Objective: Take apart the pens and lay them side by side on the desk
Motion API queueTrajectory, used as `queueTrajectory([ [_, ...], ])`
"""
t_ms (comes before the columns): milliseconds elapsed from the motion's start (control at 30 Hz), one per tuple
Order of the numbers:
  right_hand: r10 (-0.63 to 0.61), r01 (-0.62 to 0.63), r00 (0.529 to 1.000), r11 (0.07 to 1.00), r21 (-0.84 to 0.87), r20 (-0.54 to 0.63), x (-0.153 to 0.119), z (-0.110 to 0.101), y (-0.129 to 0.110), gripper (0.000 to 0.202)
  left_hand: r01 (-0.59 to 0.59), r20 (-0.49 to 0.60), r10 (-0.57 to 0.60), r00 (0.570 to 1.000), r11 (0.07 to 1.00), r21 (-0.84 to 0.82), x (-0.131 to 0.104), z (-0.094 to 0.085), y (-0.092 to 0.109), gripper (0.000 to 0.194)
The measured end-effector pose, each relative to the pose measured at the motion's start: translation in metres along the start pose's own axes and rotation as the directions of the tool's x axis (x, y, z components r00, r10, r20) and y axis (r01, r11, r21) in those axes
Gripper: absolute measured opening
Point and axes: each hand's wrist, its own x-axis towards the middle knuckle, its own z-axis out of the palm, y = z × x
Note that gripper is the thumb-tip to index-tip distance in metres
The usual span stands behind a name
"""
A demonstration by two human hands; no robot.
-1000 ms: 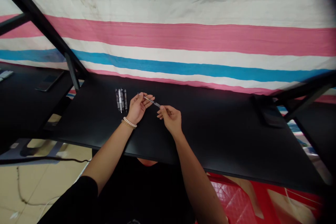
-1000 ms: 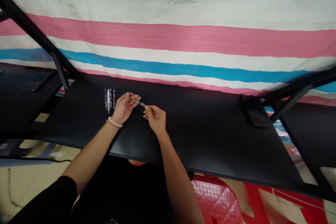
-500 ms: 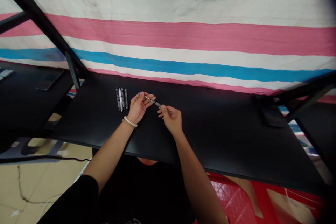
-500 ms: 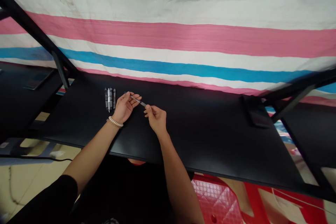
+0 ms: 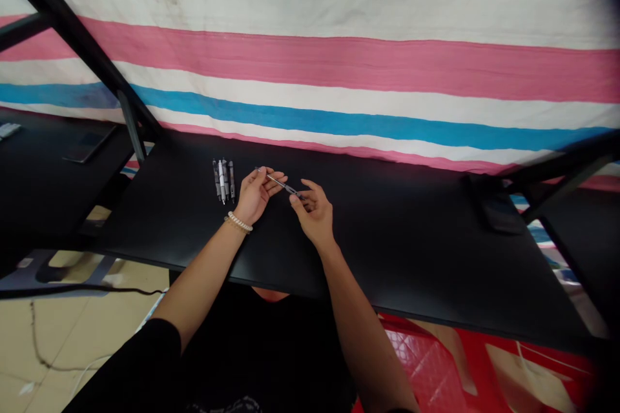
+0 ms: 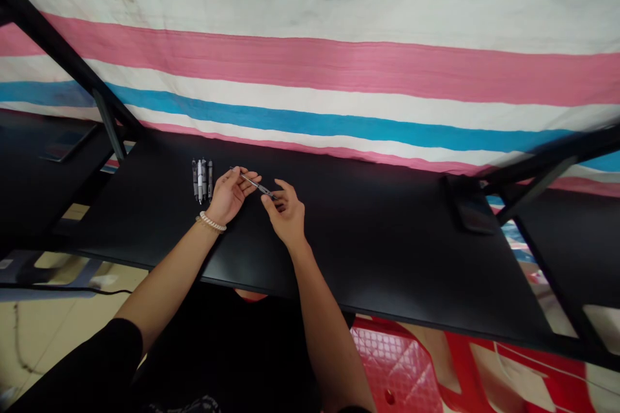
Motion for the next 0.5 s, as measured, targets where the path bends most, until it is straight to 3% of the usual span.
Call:
queueTrajectory([
  [167,0.006,-0.007,0.999,1.000,0.024,0.043,0.0005,0.0003,0.0055,0.040,0.002,0.008,-0.002,1.000,1.000,-0.007,0.0001,-0.0005,0.0005,0.026],
  [333,-0.053,0.062,0.993,0.994,-0.092,0.101,-0.0019,-0.0015,0.0062,0.034,0.005,0.013,-0.005,1.000,1.000,0.021,-0.0001,0.0000,0.0005,0.027],
  [500,0.001,0.017,0.986,0.994,-0.105,0.167,-0.0047,-0.0013,0.0018,0.050,0.030,0.019,-0.031,0.999,0.998,0.056,-0.0013,0.0011,0.0009,0.027],
])
